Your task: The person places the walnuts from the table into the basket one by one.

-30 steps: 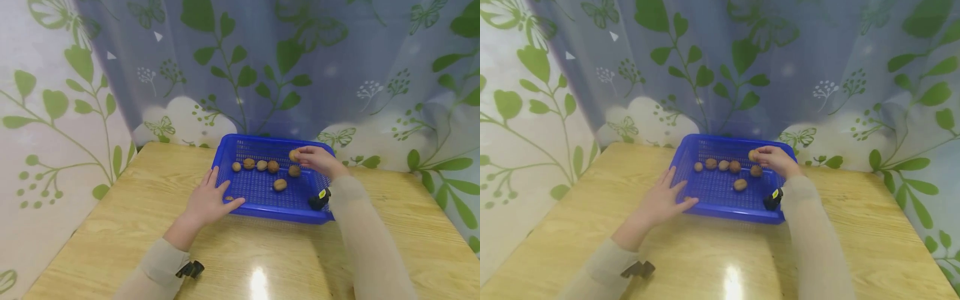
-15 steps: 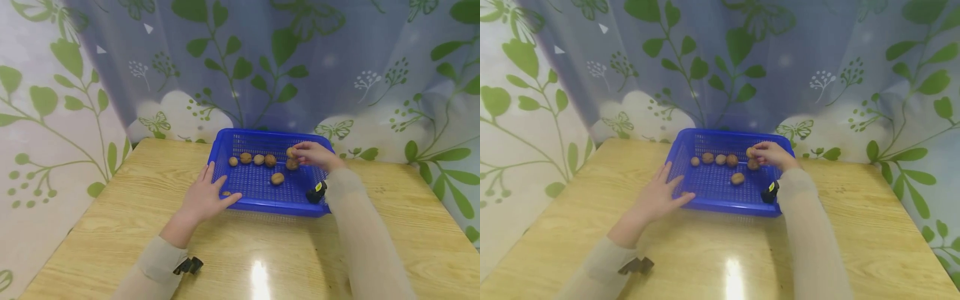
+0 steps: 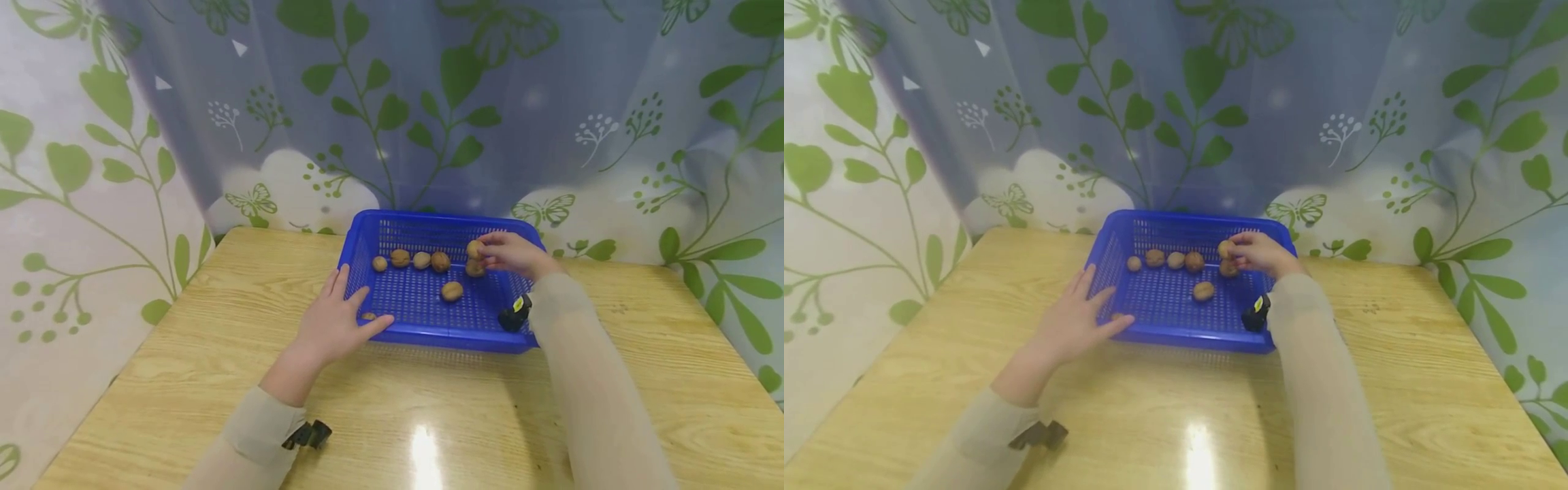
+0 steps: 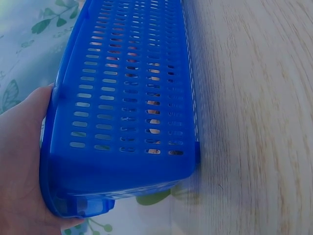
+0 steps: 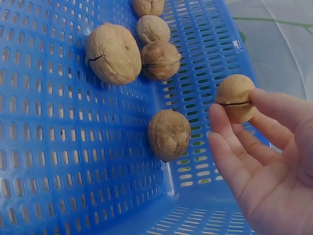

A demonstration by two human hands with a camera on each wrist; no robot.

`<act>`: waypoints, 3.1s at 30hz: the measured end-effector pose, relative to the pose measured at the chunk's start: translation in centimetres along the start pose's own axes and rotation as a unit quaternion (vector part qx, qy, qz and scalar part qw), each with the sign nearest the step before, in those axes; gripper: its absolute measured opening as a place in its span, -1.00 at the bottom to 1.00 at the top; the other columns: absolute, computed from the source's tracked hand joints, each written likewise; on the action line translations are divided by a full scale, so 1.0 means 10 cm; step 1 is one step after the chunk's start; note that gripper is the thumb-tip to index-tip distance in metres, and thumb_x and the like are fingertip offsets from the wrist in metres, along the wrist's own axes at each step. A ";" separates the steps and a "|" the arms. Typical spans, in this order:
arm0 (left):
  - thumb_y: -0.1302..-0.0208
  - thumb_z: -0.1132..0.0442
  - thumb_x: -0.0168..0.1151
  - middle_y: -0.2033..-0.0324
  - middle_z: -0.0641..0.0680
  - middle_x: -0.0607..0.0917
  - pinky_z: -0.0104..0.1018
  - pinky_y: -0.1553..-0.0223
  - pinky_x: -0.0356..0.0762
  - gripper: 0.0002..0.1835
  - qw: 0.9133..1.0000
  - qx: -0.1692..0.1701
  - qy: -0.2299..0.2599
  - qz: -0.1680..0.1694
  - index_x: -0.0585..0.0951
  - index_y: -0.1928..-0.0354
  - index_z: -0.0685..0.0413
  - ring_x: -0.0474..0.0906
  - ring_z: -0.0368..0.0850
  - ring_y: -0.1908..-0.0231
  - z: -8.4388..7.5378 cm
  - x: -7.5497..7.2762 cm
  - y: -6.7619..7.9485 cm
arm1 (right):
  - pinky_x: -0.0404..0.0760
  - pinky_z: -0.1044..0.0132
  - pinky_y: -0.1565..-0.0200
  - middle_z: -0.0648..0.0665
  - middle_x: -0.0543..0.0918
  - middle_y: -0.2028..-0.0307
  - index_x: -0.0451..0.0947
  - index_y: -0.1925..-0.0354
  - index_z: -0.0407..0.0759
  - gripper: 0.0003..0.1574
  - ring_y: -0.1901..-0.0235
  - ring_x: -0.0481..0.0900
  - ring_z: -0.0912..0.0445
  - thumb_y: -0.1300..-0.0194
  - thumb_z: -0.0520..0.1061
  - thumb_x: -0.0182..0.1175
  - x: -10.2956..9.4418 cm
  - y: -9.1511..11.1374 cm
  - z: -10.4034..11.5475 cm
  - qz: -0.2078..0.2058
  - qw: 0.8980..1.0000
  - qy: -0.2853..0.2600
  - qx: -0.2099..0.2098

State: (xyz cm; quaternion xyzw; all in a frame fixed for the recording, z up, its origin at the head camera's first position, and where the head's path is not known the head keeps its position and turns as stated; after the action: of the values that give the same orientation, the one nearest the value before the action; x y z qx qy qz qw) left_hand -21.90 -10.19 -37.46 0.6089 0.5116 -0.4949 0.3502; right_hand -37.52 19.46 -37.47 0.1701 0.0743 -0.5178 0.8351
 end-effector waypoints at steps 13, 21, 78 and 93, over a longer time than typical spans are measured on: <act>-0.16 -0.49 -0.20 -0.41 0.32 -0.10 0.11 -0.25 0.11 -0.07 1.000 -0.002 0.000 0.003 0.35 -0.31 0.10 -0.21 0.23 -0.39 -0.02 -0.01 -0.01 | 0.50 0.25 0.00 -0.39 0.35 -0.09 -0.03 -0.32 -0.55 -0.42 0.27 0.51 0.23 -0.44 -0.32 -0.19 -0.02 0.02 0.02 0.005 1.000 0.015 0.005; -0.16 -0.50 -0.23 -0.41 0.31 -0.11 0.11 -0.25 0.11 -0.06 1.000 -0.001 -0.003 0.005 0.35 -0.32 0.10 -0.22 0.23 -0.39 -0.02 -0.01 -0.02 | 0.45 0.24 -0.06 -0.48 0.17 -0.27 -0.05 -0.35 -0.51 -0.39 0.10 0.51 0.11 -0.46 -0.26 -0.18 -0.04 -0.01 0.00 0.008 1.000 0.021 0.013; -0.16 -0.50 -0.24 -0.41 0.29 -0.11 0.17 -0.22 0.13 -0.06 1.000 -0.003 0.001 0.010 0.36 -0.31 0.10 -0.25 0.21 -0.39 0.00 -0.01 -0.01 | 0.48 0.48 0.07 -0.37 0.46 -0.10 0.31 -0.19 -0.42 -0.55 0.02 0.52 0.28 -0.44 -0.18 -0.04 0.04 2.05 -0.10 -0.035 0.973 0.174 -0.145; -0.16 -0.51 -0.24 -0.41 0.30 -0.11 0.17 -0.23 0.11 -0.06 1.000 0.003 0.006 0.004 0.36 -0.31 0.10 -0.22 0.22 -0.39 0.01 0.01 -0.01 | 0.53 0.39 0.09 0.13 0.53 -0.05 0.28 -0.22 -0.37 -0.56 -0.01 0.51 0.28 -0.42 -0.28 -0.06 0.11 2.45 -0.42 0.023 0.977 0.157 -0.142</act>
State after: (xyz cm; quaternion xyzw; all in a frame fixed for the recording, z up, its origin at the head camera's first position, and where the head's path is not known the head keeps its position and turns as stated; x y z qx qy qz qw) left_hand -22.02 -10.27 -37.56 0.6146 0.5100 -0.4915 0.3471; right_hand -14.95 30.05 -36.65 0.1303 0.2735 -0.4495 0.8403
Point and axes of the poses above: each hand's wrist, its own y-axis away from the middle knuckle, its own x-axis out of the palm, z = x × y, the point moved 4 cm from there along -y, towards the middle knuckle
